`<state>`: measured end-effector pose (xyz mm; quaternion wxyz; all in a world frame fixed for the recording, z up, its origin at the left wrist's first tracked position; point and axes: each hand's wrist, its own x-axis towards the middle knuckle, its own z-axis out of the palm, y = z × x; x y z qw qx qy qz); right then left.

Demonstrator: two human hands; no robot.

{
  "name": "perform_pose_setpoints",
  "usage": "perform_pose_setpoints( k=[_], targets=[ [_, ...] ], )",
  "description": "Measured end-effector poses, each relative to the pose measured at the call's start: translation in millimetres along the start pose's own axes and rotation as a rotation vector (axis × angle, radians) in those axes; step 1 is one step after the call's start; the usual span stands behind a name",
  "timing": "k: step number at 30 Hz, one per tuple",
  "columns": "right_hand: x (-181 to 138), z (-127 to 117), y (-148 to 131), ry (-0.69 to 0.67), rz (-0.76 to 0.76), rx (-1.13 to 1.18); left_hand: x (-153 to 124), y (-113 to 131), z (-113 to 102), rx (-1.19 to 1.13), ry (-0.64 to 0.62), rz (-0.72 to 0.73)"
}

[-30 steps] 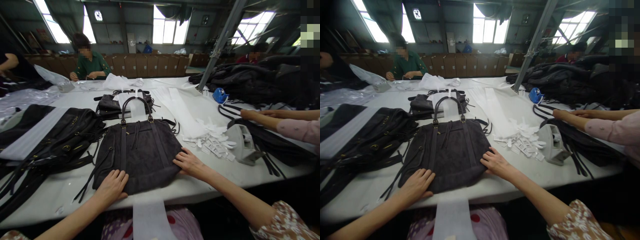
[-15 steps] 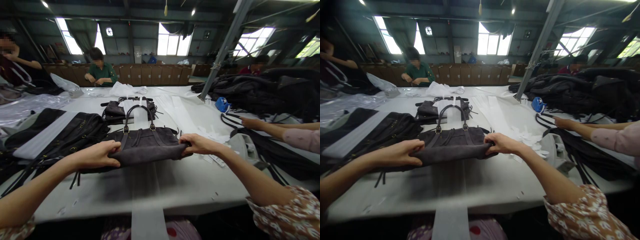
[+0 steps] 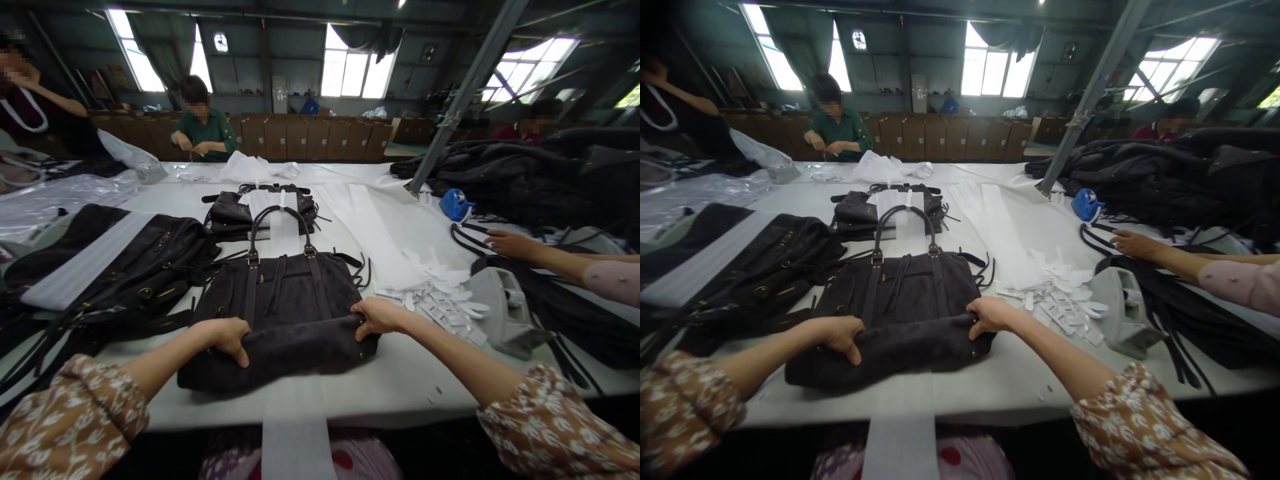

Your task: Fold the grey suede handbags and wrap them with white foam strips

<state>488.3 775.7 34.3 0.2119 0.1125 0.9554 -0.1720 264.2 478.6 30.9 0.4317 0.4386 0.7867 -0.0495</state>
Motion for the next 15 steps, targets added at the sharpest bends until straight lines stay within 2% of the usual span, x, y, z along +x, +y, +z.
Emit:
perform_pose_setpoints(
  k=[4,6,8,9,11,15],
  targets=[
    [-41.7,-23.7,-2.4,0.266,-0.029,-0.096,-42.9,6.6,-2.6,0.022,0.162,0.113],
    [-59.9,-38.7,-1.7,0.332,-0.107,0.013,-59.3,2.4,-4.1,-0.036,0.183,0.173],
    [-65.6,-43.2,-1.5,0.373,-0.203,0.201,-62.5,-5.2,-2.4,-0.083,0.157,0.188],
    [-62.9,-39.0,-1.9,0.404,-0.221,0.298,-58.9,-9.1,0.4,-0.09,0.135,0.172],
    [-48.8,-17.3,-3.3,0.473,-0.159,0.429,-44.4,-15.2,9.6,-0.066,0.114,0.104],
    [-16.9,50.1,-1.4,0.653,0.091,0.555,-17.7,-18.2,29.1,0.01,0.129,0.007]
  ],
)
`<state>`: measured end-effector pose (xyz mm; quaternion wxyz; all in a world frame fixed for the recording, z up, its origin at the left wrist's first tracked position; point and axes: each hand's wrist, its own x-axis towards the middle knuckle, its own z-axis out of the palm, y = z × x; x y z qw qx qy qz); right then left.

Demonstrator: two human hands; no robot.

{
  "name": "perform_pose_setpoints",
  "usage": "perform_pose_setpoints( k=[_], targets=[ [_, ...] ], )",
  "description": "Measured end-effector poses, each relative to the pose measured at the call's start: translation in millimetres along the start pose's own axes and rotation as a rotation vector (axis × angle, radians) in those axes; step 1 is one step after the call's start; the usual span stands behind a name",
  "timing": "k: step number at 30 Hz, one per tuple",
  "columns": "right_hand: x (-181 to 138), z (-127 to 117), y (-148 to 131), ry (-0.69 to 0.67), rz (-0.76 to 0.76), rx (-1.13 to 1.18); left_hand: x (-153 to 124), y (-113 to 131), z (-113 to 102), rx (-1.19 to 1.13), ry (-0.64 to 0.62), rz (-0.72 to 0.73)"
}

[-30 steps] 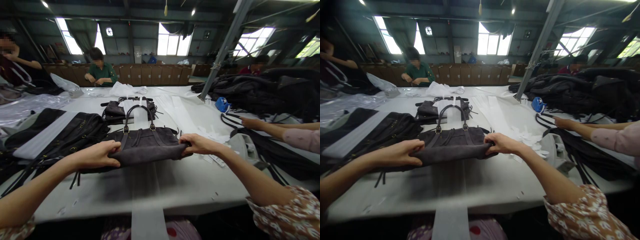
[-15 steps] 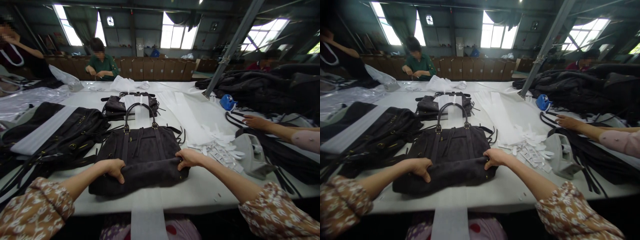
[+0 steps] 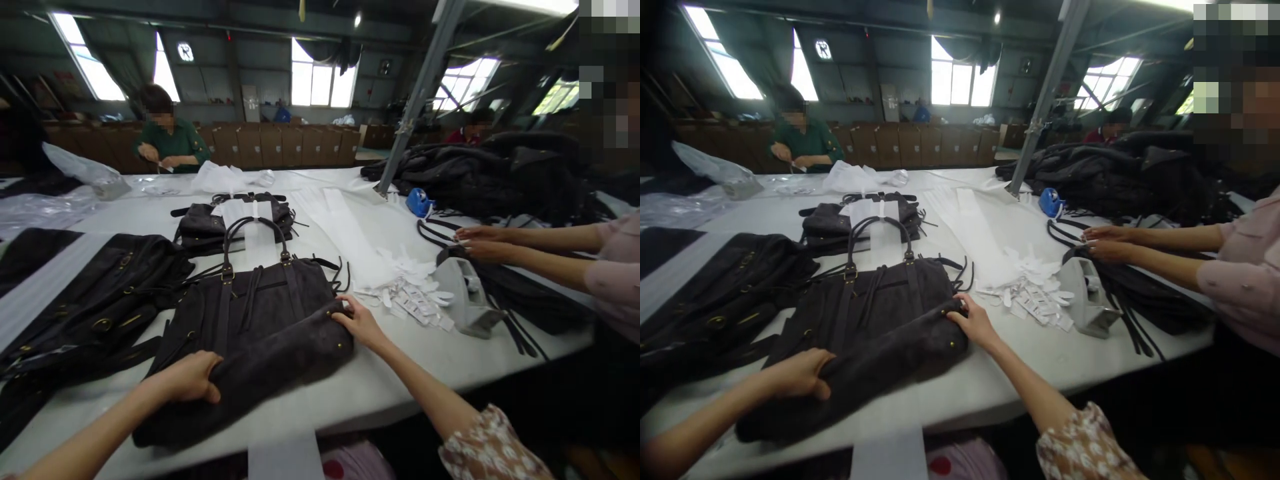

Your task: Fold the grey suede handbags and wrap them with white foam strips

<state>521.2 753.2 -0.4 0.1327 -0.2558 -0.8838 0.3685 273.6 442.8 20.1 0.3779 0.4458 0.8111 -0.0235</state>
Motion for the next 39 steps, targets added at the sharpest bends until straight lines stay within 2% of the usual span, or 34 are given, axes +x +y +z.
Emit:
perform_pose_setpoints(
  k=[3,6,8,11,14,16,18,22,26,30,36,39],
  targets=[
    [-19.6,23.1,22.9,0.238,0.119,0.05,-2.7,11.0,3.8,0.044,0.022,0.041],
    [-41.3,29.9,28.0,0.369,0.227,-0.055,-11.6,43.1,4.1,-0.012,0.015,0.2],
    [-50.5,34.3,23.8,0.355,0.325,-0.056,-11.9,73.1,9.9,-0.073,0.035,0.273],
    [-55.6,41.4,15.6,0.304,0.407,0.138,-2.2,113.9,27.9,-0.062,0.128,0.275],
    [-60.2,38.9,12.4,0.231,0.276,0.527,8.2,133.6,47.2,0.003,0.104,0.277],
    [-68.0,30.5,14.0,0.087,0.131,0.786,8.9,135.3,58.1,0.079,0.111,0.265],
    [-79.1,21.0,18.1,-0.049,0.014,0.901,4.3,133.0,67.7,0.18,0.186,0.244],
    [-99.0,15.1,28.7,-0.134,-0.054,0.689,-7.1,131.8,86.8,0.293,0.24,0.154],
    [-100.5,23.8,32.8,-0.096,-0.063,0.505,-7.5,135.7,102.9,0.313,0.242,0.061],
    [-90.5,30.0,31.5,-0.04,-0.086,0.481,-3.3,134.2,108.4,0.232,0.262,0.073],
    [-85.1,39.7,39.5,0.053,0.016,0.52,4.2,126.0,103.5,0.142,0.236,0.146],
    [-83.4,41.2,44.5,0.089,0.099,0.576,6.2,119.6,89.2,0.134,0.199,0.217]
  ],
)
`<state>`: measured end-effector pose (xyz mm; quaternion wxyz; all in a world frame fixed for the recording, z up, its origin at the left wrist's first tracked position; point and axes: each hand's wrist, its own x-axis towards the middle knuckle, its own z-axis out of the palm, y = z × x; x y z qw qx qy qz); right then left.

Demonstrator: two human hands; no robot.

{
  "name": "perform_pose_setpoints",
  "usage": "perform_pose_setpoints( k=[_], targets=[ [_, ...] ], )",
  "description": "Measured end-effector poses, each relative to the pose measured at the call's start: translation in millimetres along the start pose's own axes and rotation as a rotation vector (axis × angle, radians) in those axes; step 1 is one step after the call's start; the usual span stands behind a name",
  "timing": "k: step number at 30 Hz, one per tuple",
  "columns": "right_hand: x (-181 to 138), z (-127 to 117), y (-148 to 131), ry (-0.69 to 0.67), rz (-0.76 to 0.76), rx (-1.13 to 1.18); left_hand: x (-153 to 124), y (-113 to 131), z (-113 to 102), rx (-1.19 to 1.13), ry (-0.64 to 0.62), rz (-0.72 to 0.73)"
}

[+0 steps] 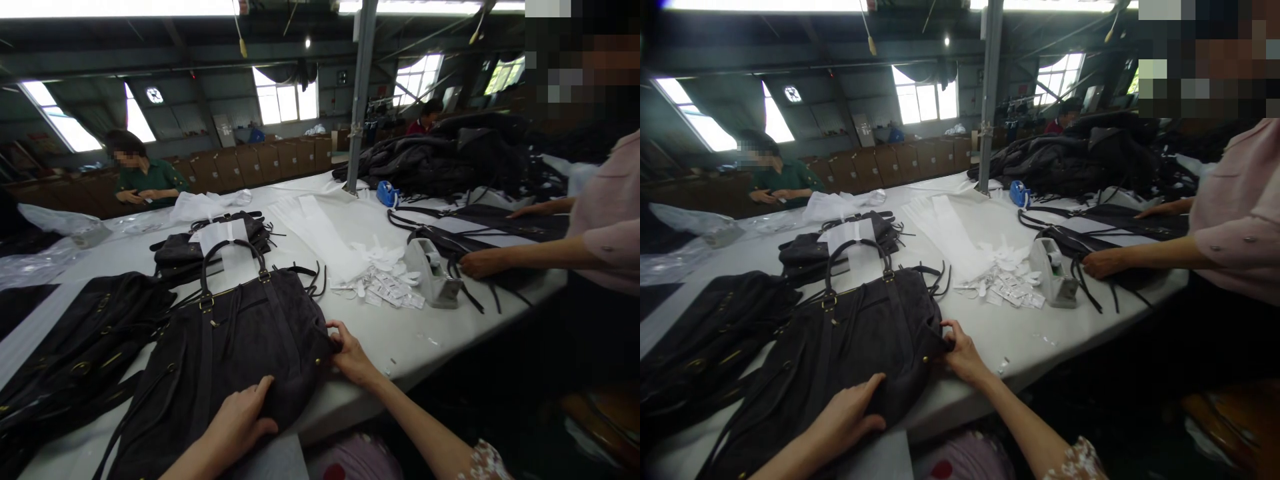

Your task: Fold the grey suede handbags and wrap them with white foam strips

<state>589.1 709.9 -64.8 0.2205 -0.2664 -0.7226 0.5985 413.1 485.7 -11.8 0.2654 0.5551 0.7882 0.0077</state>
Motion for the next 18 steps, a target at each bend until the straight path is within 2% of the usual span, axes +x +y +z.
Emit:
perform_pose_setpoints(
  k=[2,5,7,9,10,12,15,18],
  targets=[
    [1.8,-3.8,-1.9,0.015,0.041,0.061,-0.6,-6.6,-20.9,-0.061,0.028,0.041],
    [3.3,-11.2,-11.8,-0.025,0.062,0.209,-5.1,-14.0,-67.8,-0.107,0.122,0.083],
    [2.9,-14.0,-18.7,-0.093,0.05,0.293,-7.5,-15.7,-94.5,0.028,0.244,0.081],
    [1.4,-13.4,-21.3,-0.122,0.026,0.28,-6.8,-15.4,-103.3,0.25,0.352,0.057],
    [0.4,-12.1,-20.4,-0.106,0.012,0.221,-5.4,-15.1,-99.3,0.348,0.369,0.052],
    [-1.9,-8.8,-15.0,-0.035,-0.016,0.027,-1.1,-15.0,-78.4,0.469,0.353,0.055],
    [-6.6,-7.3,-6.9,0.015,-0.06,-0.252,4.8,-17.8,-40.7,0.508,0.36,0.022],
    [-14.3,-14.2,-16.7,0.023,-0.075,-0.425,6.6,-21.2,-27.0,0.493,0.39,-0.036]
  ],
)
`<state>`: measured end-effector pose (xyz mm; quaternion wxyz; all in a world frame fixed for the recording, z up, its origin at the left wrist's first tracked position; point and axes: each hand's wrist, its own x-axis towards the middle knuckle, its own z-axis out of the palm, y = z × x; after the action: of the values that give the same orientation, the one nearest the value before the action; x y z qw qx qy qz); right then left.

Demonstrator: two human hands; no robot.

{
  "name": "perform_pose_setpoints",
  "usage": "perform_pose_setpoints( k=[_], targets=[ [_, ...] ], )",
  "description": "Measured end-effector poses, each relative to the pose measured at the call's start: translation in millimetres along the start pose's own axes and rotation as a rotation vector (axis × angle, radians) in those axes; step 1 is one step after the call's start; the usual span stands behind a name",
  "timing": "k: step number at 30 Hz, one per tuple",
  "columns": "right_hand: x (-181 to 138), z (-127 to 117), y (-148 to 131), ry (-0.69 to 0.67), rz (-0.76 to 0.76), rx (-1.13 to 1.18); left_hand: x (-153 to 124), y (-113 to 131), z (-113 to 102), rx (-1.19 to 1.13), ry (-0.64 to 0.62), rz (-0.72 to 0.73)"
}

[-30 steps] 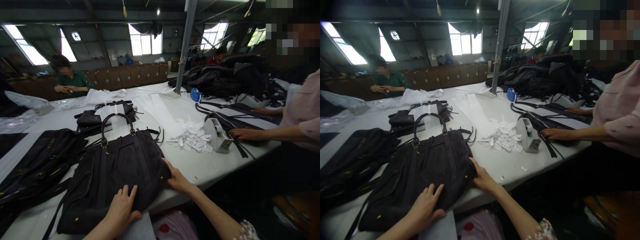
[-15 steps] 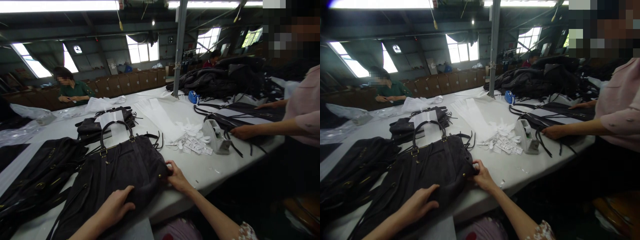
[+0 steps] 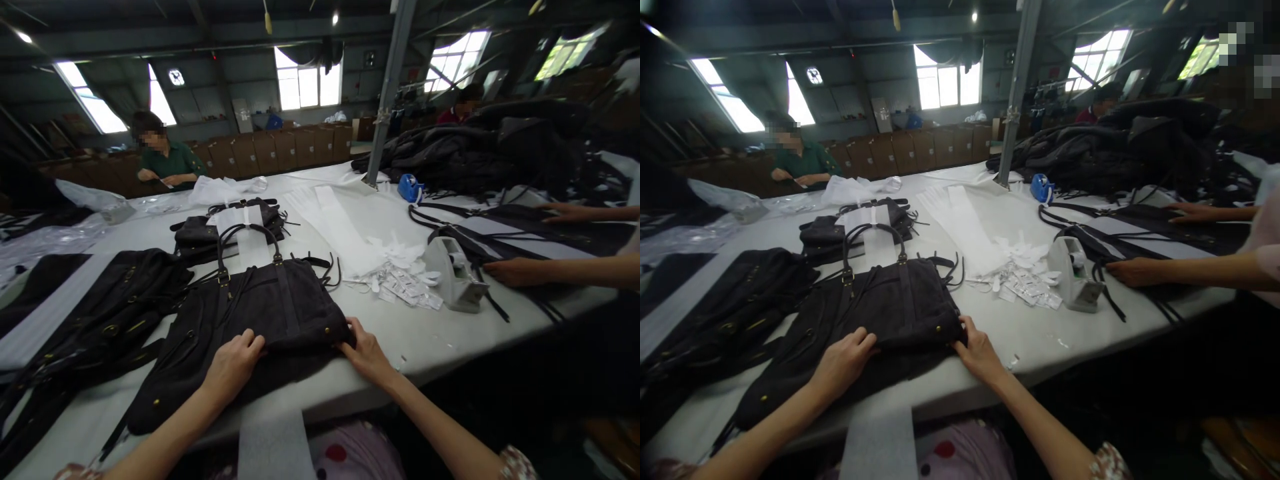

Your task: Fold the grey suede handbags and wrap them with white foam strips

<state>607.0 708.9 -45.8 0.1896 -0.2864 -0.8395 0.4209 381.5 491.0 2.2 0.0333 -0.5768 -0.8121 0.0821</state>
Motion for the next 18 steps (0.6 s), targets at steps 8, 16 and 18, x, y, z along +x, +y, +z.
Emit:
perform_pose_setpoints(
  k=[8,16,18],
  targets=[
    [17.0,-19.1,-89.3,-0.04,-0.567,-0.68,6.4,0.0,-23.2,-0.043,-0.005,0.117],
    [67.2,22.9,-69.1,-0.209,-0.588,-0.913,-43.9,-33.5,-39.3,-0.004,-0.031,-0.054],
    [73.8,18.3,-67.6,-0.194,-0.658,-0.906,-68.8,-58.2,-36.1,0.009,-0.067,-0.151]
  ],
)
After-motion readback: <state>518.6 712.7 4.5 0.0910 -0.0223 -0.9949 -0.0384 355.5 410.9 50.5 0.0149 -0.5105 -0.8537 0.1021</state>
